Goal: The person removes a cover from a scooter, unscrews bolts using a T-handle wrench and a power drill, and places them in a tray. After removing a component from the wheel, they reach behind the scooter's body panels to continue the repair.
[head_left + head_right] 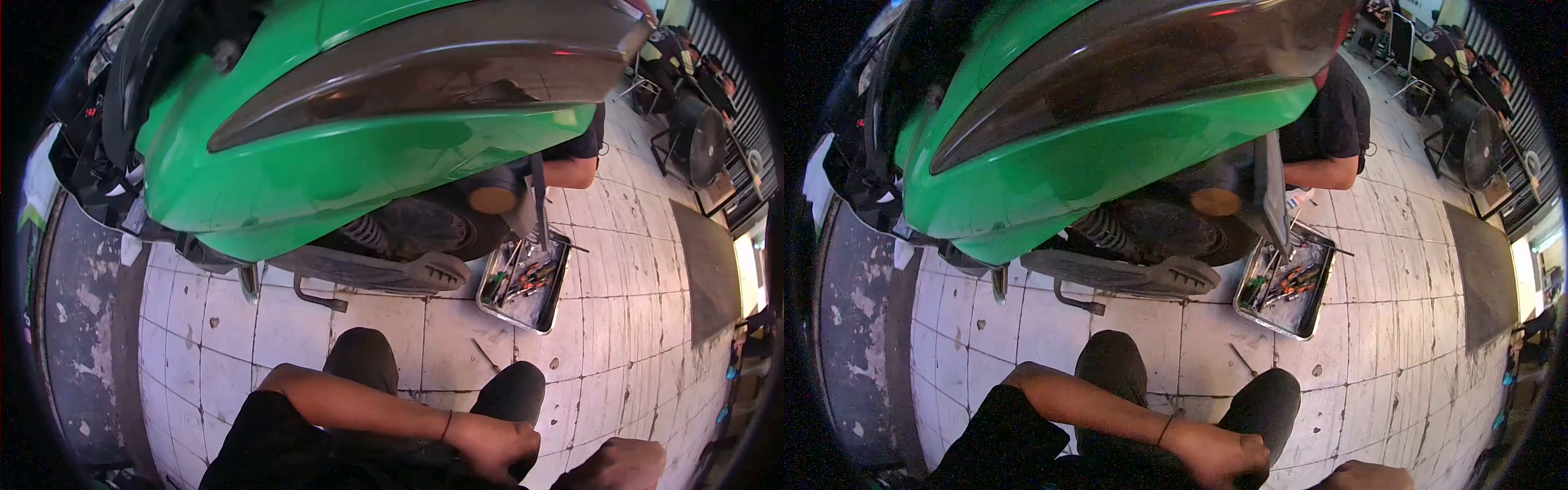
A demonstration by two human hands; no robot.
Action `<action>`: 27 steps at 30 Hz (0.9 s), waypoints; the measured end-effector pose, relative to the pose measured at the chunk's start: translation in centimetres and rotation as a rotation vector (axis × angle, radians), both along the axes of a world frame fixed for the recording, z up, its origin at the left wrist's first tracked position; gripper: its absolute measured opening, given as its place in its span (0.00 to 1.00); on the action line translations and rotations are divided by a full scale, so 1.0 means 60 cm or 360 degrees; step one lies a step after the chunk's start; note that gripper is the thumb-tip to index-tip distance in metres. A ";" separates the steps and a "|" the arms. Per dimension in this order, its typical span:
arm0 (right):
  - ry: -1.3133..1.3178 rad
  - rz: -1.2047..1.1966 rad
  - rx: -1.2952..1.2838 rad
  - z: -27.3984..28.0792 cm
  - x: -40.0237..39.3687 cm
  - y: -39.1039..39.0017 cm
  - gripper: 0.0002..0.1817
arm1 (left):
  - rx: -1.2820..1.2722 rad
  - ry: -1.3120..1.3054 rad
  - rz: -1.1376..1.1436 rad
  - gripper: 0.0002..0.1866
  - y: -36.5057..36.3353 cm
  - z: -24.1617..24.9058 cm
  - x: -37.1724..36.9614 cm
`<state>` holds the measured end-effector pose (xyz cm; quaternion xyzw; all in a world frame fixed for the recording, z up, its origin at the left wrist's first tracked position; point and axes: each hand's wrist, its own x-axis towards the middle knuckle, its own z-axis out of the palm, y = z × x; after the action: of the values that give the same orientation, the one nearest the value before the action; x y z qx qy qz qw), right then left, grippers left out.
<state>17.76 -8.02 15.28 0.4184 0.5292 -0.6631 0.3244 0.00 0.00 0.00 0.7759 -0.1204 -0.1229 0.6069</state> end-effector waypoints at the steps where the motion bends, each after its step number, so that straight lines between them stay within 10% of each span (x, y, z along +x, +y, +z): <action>1: 0.0153 0.0057 0.0104 0.001 0.020 -0.014 0.35 | -0.0134 0.0075 -0.0026 0.28 -0.012 0.002 0.009; 9: 0.0503 -0.0030 0.0386 -0.016 0.012 -0.059 0.25 | -0.0305 -0.0037 -0.0495 0.22 -0.030 -0.053 -0.024; 17: 0.1046 -0.0156 0.0922 -0.094 -0.045 -0.088 0.16 | -0.0493 -0.0027 0.0239 0.17 -0.029 -0.028 -0.090; 19: 0.0353 -0.0125 0.0773 -0.042 -0.130 -0.044 0.14 | -0.0223 -0.0085 0.0110 0.16 -0.026 -0.017 -0.102; 27: 0.0678 -0.0222 0.1129 -0.013 -0.200 -0.107 0.16 | -0.0504 0.0094 0.0163 0.16 -0.077 -0.011 -0.158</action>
<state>5.76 -14.45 14.48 0.3924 0.7504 -0.5318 -0.0022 -9.51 -4.63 -0.63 0.6717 -0.0805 -0.0940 0.7304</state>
